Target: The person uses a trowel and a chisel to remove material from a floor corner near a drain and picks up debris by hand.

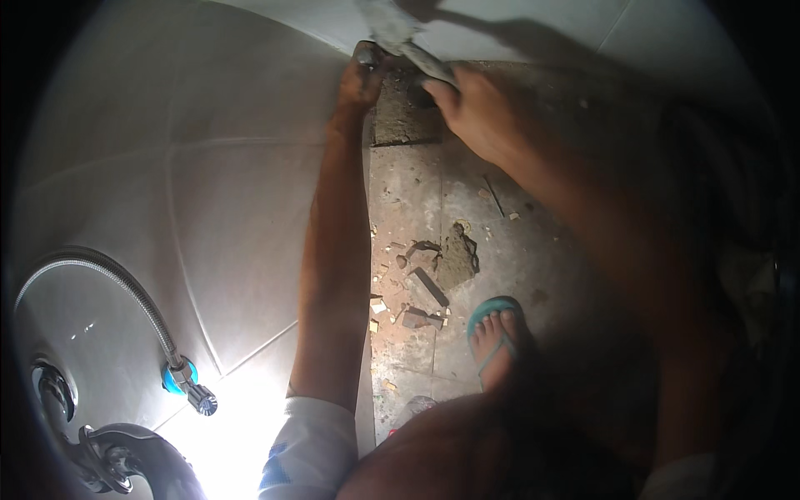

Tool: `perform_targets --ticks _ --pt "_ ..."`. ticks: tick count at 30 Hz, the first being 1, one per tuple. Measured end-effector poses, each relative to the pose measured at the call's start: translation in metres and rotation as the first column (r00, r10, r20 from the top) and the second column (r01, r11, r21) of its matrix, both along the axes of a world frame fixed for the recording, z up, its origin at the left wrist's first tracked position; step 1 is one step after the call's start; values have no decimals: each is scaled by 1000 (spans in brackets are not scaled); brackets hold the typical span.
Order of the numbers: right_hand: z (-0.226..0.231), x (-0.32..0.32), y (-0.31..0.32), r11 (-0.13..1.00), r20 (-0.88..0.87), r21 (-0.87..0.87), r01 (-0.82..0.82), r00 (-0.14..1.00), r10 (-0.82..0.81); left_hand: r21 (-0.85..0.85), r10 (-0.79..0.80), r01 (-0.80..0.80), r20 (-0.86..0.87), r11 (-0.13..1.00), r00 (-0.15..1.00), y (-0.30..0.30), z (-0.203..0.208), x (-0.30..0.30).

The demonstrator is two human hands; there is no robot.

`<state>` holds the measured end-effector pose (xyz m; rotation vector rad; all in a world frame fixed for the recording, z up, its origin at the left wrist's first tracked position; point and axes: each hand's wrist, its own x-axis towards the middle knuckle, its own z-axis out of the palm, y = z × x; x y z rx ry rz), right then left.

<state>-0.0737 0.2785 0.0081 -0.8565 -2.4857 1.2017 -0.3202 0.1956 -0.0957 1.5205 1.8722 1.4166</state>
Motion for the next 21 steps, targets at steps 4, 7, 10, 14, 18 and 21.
perform_targets --ticks 4,7,10,14,18,21 --pt "6 83 -2 981 24 -152 120 993 -117 -18 77 -78 -17 997 997 -9 19 47" --pt "3 114 0 973 90 -147 178 982 -166 -180 257 -262 -48 948 965 -32 39 63" --pt "-2 125 -1 970 -37 -81 230 972 -234 -198 340 -335 -9 921 940 -28 56 62" --pt "1 125 4 960 -27 -127 249 967 -255 -144 334 -356 -155 923 930 -5 41 45" --pt "2 112 -1 952 30 -222 209 978 -207 28 337 -336 -11 941 942 -10 20 23" --pt "4 108 -2 939 74 -284 194 981 -180 41 360 -359 -26 932 932 -9 16 25"
